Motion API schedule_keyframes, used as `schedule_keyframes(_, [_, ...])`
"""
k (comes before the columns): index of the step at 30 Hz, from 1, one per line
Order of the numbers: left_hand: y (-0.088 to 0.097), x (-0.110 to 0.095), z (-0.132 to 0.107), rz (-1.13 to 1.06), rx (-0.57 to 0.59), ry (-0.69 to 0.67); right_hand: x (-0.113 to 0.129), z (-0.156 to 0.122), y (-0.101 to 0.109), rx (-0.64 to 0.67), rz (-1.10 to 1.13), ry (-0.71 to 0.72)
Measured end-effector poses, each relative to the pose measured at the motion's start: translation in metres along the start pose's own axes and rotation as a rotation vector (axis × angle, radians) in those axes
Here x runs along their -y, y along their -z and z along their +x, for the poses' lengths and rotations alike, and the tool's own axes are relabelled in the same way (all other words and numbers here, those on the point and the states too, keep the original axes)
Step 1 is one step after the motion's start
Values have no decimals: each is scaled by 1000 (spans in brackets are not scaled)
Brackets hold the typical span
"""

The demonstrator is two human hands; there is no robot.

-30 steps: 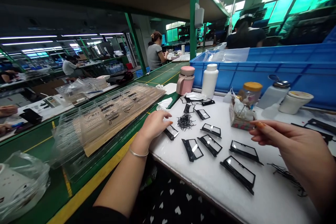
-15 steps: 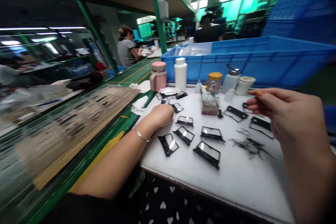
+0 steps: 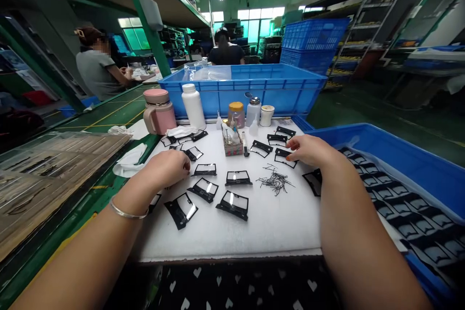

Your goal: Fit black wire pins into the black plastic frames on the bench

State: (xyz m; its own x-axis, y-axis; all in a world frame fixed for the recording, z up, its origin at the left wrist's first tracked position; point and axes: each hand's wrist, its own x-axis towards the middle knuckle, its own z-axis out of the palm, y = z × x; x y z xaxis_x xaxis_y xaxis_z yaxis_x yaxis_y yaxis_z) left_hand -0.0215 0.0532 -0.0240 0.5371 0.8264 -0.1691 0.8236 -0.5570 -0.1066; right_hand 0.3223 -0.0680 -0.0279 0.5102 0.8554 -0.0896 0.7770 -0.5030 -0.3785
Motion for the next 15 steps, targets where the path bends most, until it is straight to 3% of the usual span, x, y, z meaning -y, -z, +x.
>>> schedule_keyframes(5, [18,-8,-11,-68,-81,-20,-7,14,-12,0,-43,-92])
schedule_keyframes(11, [38,-36,-33,-277,-225,-211,-8,12,-15,7,48,-135])
schedule_keyframes(15, [45,-53,-65,-441,-507,-460,-11,1,-6,-8,246,-73])
